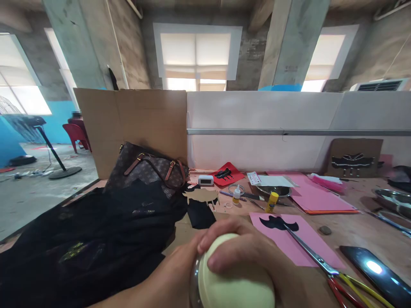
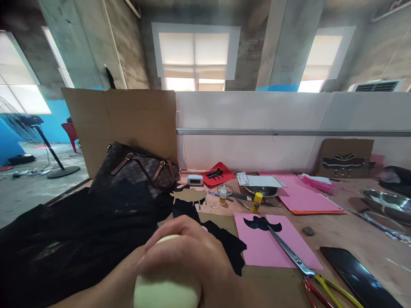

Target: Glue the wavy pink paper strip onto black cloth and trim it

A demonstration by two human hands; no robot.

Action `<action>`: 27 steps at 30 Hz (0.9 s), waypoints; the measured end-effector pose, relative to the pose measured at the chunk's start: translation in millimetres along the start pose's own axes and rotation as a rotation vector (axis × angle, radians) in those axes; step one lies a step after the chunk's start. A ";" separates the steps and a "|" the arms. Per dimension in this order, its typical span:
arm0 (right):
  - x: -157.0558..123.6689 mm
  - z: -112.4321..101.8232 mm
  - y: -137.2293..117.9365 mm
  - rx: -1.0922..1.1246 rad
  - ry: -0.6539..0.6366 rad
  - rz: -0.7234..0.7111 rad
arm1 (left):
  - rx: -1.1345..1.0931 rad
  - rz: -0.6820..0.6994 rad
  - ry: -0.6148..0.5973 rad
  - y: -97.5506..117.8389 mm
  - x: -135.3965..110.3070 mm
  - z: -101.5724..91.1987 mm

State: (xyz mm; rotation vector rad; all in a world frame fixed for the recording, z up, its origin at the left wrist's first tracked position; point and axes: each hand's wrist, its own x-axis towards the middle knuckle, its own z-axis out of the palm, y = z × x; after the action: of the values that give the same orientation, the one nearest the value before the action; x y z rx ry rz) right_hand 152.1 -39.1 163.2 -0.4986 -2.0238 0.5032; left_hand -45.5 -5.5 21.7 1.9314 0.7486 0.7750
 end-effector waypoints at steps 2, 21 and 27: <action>6.7 0.2 -1.0 -0.081 0.056 0.002 | -0.004 0.006 0.002 23.4 28.4 -4.3; -66.8 -20.5 20.9 -0.592 -0.128 0.156 | 0.225 0.062 0.606 76.0 131.0 -127.8; -103.1 -4.3 57.2 -0.494 -0.080 0.310 | 0.351 0.018 0.657 59.7 249.0 -162.1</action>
State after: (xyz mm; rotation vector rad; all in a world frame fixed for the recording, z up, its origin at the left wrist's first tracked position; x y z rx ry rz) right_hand 211.3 -46.1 61.4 -1.1176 -2.1590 0.1987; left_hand -2.7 240.1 194.2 1.9912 1.3319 1.3936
